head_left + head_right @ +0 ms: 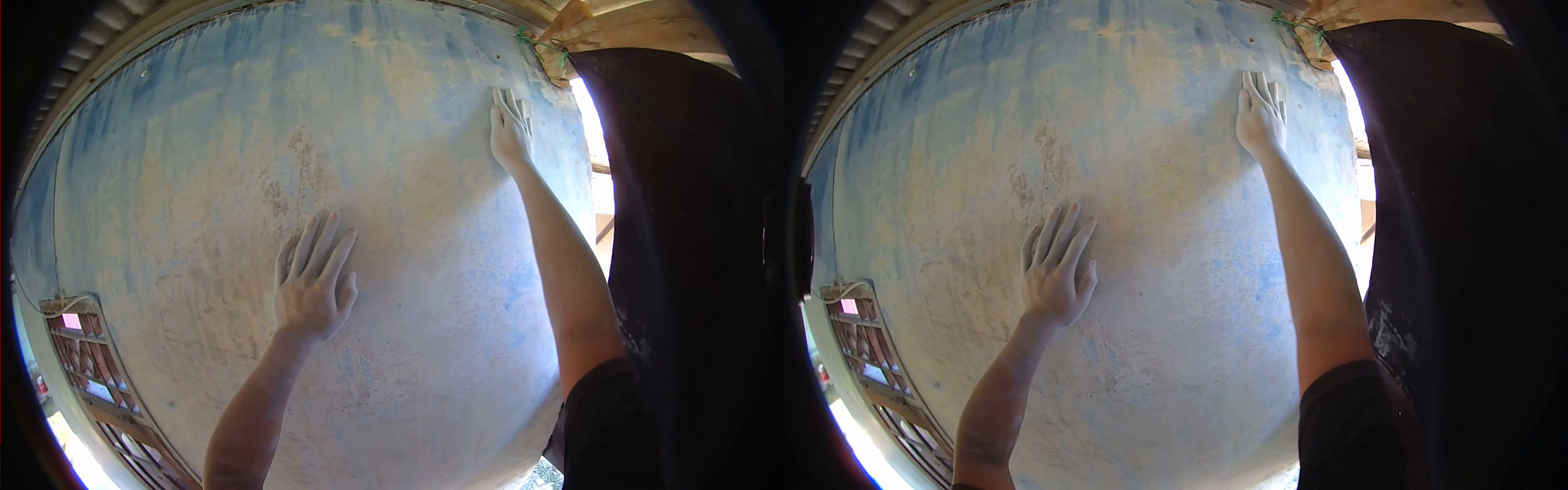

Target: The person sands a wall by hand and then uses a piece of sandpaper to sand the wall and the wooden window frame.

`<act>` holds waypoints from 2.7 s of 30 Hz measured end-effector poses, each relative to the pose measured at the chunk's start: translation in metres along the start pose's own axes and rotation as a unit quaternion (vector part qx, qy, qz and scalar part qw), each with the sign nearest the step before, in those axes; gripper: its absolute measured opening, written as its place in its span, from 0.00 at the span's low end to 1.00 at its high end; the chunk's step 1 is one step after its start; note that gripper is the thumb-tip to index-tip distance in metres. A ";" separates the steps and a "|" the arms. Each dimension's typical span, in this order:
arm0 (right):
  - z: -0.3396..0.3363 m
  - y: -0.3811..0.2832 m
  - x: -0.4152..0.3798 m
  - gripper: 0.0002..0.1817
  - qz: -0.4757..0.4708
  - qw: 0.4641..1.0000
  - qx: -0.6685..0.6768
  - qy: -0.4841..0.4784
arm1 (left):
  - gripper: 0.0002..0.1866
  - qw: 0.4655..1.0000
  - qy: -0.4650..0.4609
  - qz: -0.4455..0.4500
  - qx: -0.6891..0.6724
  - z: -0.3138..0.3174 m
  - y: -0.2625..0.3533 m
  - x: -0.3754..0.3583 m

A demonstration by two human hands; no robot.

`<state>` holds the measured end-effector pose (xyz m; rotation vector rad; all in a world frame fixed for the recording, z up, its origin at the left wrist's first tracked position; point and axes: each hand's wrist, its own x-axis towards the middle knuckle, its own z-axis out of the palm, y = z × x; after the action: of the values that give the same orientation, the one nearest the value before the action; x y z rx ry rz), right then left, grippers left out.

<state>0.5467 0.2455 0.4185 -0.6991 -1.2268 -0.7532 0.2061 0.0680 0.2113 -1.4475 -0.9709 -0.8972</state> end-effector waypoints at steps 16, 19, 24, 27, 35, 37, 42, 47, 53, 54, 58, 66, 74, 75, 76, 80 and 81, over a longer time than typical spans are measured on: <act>-0.003 0.039 -0.038 0.27 -0.018 1.000 0.011 0.002 | 0.34 0.999 -0.013 0.035 -0.023 -0.009 -0.027 0.002; 0.019 -0.014 -0.023 0.27 -0.006 0.999 -0.020 0.032 | 0.33 0.999 -0.019 0.040 -0.030 -0.011 -0.028 0.002; -0.010 -0.109 -0.089 0.28 -0.053 0.995 0.011 -0.084 | 0.34 0.998 -0.020 0.052 -0.020 -0.009 -0.028 0.001; -0.021 -0.109 -0.121 0.28 -0.140 0.980 0.067 -0.122 | 0.33 0.998 -0.023 0.058 -0.024 -0.009 -0.029 -0.001; 0.016 -0.060 -0.011 0.28 0.048 0.998 0.046 -0.005 | 0.34 0.996 0.008 0.070 -0.062 -0.002 -0.035 -0.004; 0.016 -0.110 -0.024 0.28 0.042 0.995 0.080 -0.029 | 0.34 0.996 0.002 0.066 -0.067 -0.003 -0.034 -0.004; -0.017 -0.158 -0.141 0.29 -0.136 0.979 0.020 -0.148 | 0.33 0.994 -0.004 0.090 -0.069 0.000 -0.031 -0.004; -0.043 -0.088 -0.153 0.27 -0.064 0.984 -0.014 -0.168 | 0.31 0.992 0.004 0.100 -0.081 0.007 -0.024 -0.011; 0.001 -0.046 -0.045 0.29 0.039 0.999 0.032 -0.021 | 0.31 0.989 0.002 0.102 -0.106 0.009 -0.024 -0.007; 0.006 -0.071 -0.047 0.29 0.030 0.998 0.017 -0.048 | 0.31 0.988 0.006 0.108 -0.107 0.009 -0.025 -0.005; -0.014 -0.120 -0.099 0.27 -0.143 0.984 0.060 -0.092 | 0.30 0.991 0.001 0.102 -0.090 0.000 -0.027 0.002; -0.013 -0.021 -0.031 0.27 -0.052 0.995 0.055 -0.064 | 0.30 0.998 0.033 0.039 -0.046 -0.003 -0.029 0.028; -0.012 -0.092 -0.075 0.26 -0.168 0.977 0.072 -0.112 | 0.31 0.999 0.031 0.035 -0.027 -0.003 -0.023 0.030; -0.016 -0.080 -0.076 0.26 -0.181 0.973 0.058 -0.130 | 0.31 0.999 0.028 0.034 -0.027 -0.004 -0.022 0.031; -0.021 -0.066 -0.080 0.26 -0.192 0.969 0.044 -0.149 | 0.31 0.999 0.023 0.035 -0.027 -0.005 -0.023 0.031; -0.022 0.007 -0.043 0.25 -0.055 0.993 0.101 0.014 | 0.32 0.998 0.032 0.046 -0.018 -0.004 -0.024 0.030; -0.012 0.002 -0.040 0.26 -0.021 0.997 0.079 0.018 | 0.32 0.998 0.023 0.048 -0.026 -0.005 -0.025 0.029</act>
<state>0.5479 0.2422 0.3771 -0.5297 -1.2571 -0.6923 0.1937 0.0661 0.2477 -1.4980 -0.8426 -0.8876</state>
